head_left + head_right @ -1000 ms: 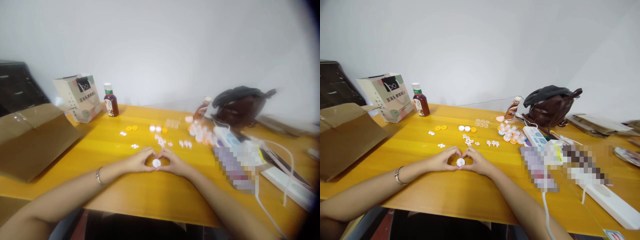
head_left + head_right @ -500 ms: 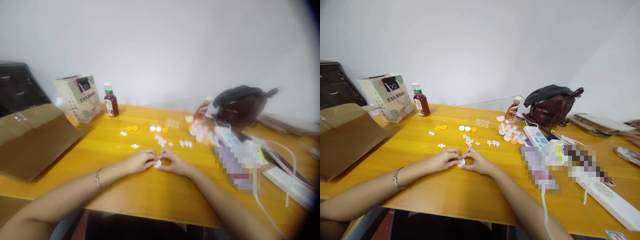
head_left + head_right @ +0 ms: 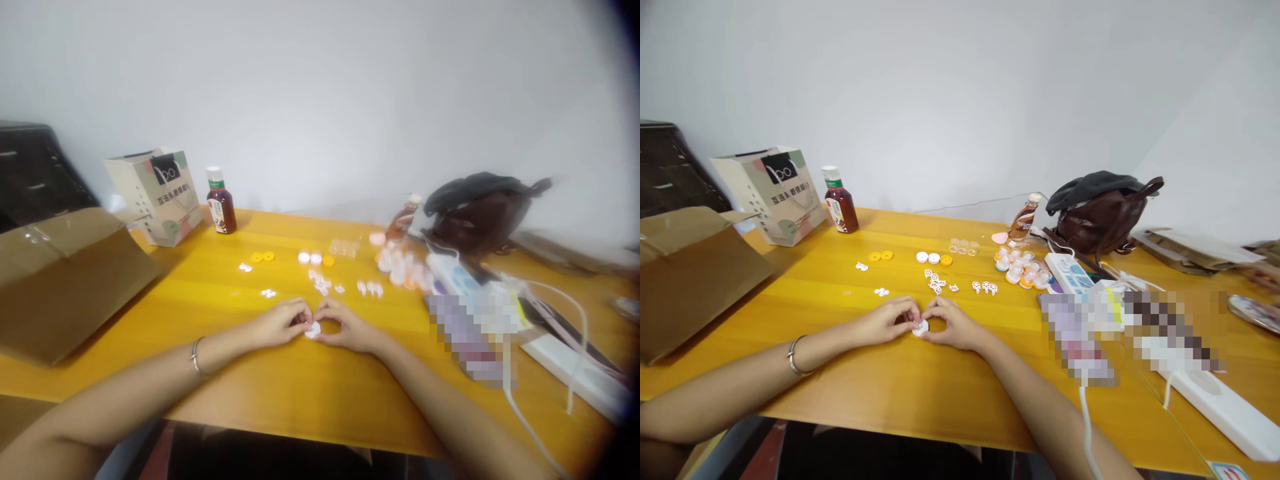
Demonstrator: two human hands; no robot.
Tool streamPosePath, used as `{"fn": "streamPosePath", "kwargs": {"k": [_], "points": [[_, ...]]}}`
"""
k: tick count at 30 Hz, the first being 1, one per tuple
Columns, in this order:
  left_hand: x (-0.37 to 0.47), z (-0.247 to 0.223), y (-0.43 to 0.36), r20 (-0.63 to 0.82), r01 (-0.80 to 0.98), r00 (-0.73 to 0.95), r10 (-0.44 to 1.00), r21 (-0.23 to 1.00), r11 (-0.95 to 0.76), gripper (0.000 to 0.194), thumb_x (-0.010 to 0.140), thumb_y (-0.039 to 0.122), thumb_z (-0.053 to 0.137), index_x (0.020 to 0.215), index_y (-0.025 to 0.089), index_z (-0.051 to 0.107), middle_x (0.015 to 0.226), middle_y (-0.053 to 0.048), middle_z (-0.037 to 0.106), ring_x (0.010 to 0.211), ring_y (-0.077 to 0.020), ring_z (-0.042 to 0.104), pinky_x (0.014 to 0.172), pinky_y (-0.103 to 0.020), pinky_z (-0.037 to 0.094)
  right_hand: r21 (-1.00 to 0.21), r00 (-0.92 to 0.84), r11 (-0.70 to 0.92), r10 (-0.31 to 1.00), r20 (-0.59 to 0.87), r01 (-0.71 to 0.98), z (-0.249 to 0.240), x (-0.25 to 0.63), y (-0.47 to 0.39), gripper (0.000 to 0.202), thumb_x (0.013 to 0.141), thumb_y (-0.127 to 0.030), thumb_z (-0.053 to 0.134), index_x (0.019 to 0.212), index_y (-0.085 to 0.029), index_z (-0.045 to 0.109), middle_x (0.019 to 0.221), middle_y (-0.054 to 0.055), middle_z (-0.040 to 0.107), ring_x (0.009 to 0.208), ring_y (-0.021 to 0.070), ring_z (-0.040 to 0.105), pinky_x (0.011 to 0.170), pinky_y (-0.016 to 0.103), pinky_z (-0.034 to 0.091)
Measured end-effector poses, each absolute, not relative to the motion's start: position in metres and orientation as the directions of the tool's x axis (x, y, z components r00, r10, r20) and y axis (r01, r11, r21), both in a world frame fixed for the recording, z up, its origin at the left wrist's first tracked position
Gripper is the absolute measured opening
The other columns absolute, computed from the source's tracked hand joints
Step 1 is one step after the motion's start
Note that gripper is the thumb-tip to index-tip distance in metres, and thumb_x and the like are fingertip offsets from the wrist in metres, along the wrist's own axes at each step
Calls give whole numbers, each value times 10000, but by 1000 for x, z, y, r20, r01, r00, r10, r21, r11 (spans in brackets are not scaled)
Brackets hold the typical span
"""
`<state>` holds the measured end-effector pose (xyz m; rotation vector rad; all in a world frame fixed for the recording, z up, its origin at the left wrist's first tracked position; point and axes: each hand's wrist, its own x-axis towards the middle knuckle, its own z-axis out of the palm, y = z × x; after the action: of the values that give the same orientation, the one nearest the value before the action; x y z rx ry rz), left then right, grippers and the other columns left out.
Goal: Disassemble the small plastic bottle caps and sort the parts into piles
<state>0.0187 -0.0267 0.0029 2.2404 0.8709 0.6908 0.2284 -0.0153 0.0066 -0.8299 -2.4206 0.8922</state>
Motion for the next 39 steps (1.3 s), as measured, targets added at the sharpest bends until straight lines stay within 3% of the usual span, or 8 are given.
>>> {"fn": "streamPosePath", "kwargs": {"k": [7, 16, 26, 39], "points": [[13, 12, -24, 250, 422, 613, 749, 698, -579, 102, 842, 248, 511, 863, 161, 560, 798, -11, 603, 717, -114, 552, 673, -224, 437, -688, -723, 606, 670, 169, 400, 6, 229, -15, 228, 749, -287, 635, 969, -227, 635, 928, 27, 514, 892, 163, 515, 857, 313, 410], [-41, 31, 3, 85, 608, 559, 825, 634, -478, 111, 792, 209, 519, 783, 148, 612, 726, -3, 641, 649, -119, 571, 620, -207, 421, -694, -700, 591, 692, 175, 412, 7, 229, -16, 247, 730, -280, 653, 966, -209, 635, 917, 33, 522, 868, 163, 531, 845, 314, 419], [-39, 25, 7, 206, 672, 547, 812, 469, -572, 144, 820, 188, 488, 792, 158, 626, 794, -26, 643, 715, -135, 577, 687, -231, 422, -694, -702, 594, 689, 178, 407, 4, 230, -14, 256, 728, -279, 650, 976, -214, 629, 936, 31, 517, 882, 160, 528, 859, 315, 413], [-35, 23, 0, 319, 663, 513, 797, 442, -604, 191, 864, 232, 461, 889, 168, 640, 866, -49, 620, 773, -144, 575, 719, -247, 441, -697, -702, 592, 690, 178, 405, 6, 229, -15, 261, 737, -293, 646, 988, -222, 632, 908, 28, 518, 871, 162, 527, 847, 315, 419]]}}
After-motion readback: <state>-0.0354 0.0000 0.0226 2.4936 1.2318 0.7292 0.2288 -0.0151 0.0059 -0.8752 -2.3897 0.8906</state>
